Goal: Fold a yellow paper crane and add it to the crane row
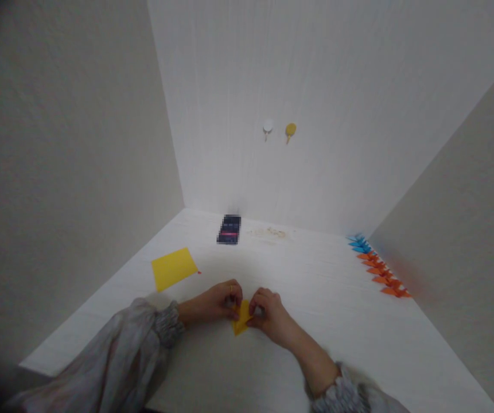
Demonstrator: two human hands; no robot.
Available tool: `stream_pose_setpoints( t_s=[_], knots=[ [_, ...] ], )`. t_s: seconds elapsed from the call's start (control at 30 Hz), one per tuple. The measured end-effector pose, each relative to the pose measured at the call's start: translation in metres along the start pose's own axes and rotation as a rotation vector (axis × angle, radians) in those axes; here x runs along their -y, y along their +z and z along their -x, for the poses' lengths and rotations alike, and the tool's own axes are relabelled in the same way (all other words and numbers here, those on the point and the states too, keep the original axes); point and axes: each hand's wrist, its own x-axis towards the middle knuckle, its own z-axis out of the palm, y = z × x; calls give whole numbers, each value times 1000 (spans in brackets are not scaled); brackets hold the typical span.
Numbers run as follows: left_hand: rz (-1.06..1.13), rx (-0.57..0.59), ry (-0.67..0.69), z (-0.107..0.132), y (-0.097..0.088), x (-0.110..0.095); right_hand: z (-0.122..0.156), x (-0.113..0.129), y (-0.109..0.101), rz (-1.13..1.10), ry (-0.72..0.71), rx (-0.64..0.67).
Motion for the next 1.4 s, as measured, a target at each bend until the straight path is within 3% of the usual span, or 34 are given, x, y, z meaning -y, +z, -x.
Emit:
stream_pose_setpoints(
  t_s=[0.1, 0.27, 0.5, 1.07, 1.4],
  knots=[
    [306, -27, -14, 2, 3, 2, 1, 3, -2, -110, -63, -14],
    [705, -55, -179, 1, 6, -2, 4, 10, -5, -233, -146, -61],
    [729, -110, -265, 2, 1, -12, 5, 17, -6, -228, -173, -135],
    [1102, -71, -252, 5, -5, -18, 10, 17, -10, -241, -239, -264],
    [1141, -119, -234, 4, -2, -13, 12, 21, -6, -35, -429, -242]
  ],
)
